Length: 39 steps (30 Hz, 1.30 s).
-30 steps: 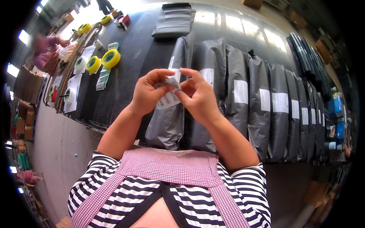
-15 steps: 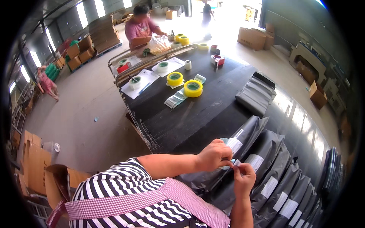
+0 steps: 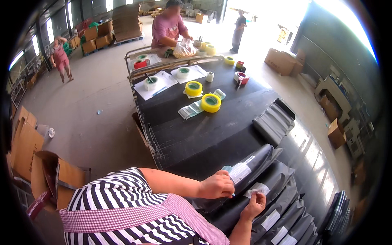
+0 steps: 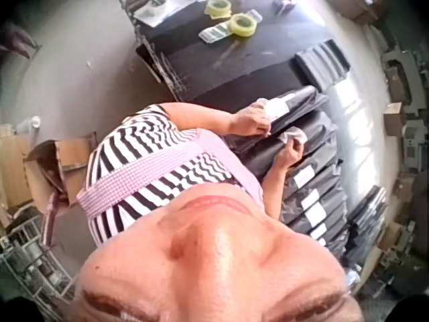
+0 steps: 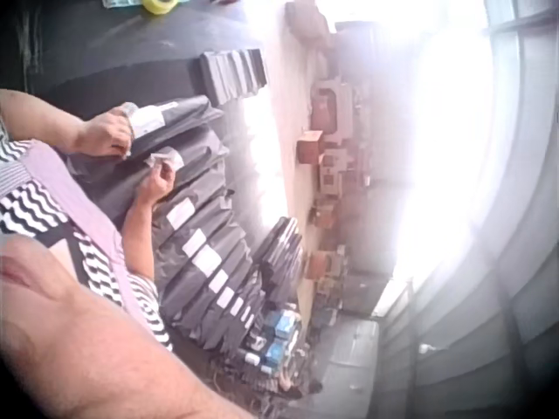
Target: The person labels multiple grey wrapped packages on a table by peeling labels from a roll, applying them to the center of each package, and smoothing them down by hand.
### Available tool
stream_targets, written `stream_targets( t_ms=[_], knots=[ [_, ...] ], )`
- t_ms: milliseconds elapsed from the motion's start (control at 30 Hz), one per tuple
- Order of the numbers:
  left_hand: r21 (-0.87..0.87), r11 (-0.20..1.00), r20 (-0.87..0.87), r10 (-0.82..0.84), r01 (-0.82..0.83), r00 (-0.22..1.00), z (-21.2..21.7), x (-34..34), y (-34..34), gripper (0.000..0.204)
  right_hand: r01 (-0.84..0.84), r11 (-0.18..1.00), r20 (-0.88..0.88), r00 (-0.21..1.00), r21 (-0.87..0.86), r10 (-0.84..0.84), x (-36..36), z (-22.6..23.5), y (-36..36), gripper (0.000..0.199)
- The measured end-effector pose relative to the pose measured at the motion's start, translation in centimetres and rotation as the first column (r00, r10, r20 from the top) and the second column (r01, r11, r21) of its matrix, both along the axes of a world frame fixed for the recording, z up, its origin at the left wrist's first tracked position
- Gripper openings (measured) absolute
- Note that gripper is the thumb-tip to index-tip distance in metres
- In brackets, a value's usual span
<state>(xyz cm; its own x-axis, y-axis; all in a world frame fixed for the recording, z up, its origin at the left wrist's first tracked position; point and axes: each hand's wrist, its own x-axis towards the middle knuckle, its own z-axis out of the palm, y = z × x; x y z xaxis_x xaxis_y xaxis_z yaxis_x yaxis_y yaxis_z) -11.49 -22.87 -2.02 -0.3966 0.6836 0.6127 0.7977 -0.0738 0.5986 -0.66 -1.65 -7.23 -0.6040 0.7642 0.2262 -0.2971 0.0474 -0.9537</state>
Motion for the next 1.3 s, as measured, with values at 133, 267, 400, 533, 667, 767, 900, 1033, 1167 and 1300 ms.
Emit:
stream_targets(
  t_ms=[133,267,400,533,667,767,900,1033,1167,1300],
  knots=[
    [0.017,1.000,-0.386,0.014,-0.008,0.922,-2.4,1.3,-0.3,0.006,0.011,1.000,-0.005,1.000,0.015,-0.011,0.2,-0.7,0.7,0.008],
    [0.050,0.998,-0.511,0.003,0.026,0.860,-2.7,1.7,0.0,0.007,0.055,0.998,0.013,0.998,-0.024,-0.054,0.4,-0.1,0.6,0.008],
    [0.092,0.993,-0.575,-0.011,0.078,0.818,-3.0,1.7,0.2,0.007,0.050,0.998,0.013,0.999,-0.024,-0.050,0.4,-0.3,0.8,0.009],
    [0.112,0.990,-0.575,0.000,0.079,0.818,-3.5,1.1,0.0,0.007,0.013,1.000,0.024,1.000,-0.023,-0.012,0.0,-0.1,0.4,0.007],
    [0.074,0.993,-0.583,-0.033,0.094,0.812,-3.4,1.7,0.2,0.009,0.052,0.997,0.013,0.999,-0.055,-0.052,0.4,0.2,0.6,0.007],
    [0.103,0.992,-0.568,-0.003,0.074,0.823,-3.5,1.7,-0.3,0.009,0.012,0.999,0.002,1.000,-0.045,-0.012,0.2,0.3,-0.2,0.007],
    [0.039,0.994,-0.535,-0.063,0.099,0.843,-2.9,1.9,-0.1,0.007,0.034,0.999,-0.002,0.999,-0.020,-0.034,0.5,0.0,0.3,0.007],
    [0.057,0.994,-0.544,-0.045,0.090,0.838,-3.1,2.2,-0.1,0.008,0.033,0.999,-0.003,0.999,-0.030,-0.033,0.6,-0.2,0.3,0.008],
    [0.097,0.992,-0.532,-0.011,0.074,0.847,-3.4,2.0,0.0,0.009,0.014,1.000,-0.054,0.998,-0.023,-0.015,0.3,-0.8,0.6,0.011],
    [0.067,0.994,-0.529,-0.037,0.085,0.848,-3.4,1.9,0.1,0.008,-0.001,0.999,-0.112,0.994,-0.054,-0.005,0.0,-1.4,1.1,0.012]
  ],
)
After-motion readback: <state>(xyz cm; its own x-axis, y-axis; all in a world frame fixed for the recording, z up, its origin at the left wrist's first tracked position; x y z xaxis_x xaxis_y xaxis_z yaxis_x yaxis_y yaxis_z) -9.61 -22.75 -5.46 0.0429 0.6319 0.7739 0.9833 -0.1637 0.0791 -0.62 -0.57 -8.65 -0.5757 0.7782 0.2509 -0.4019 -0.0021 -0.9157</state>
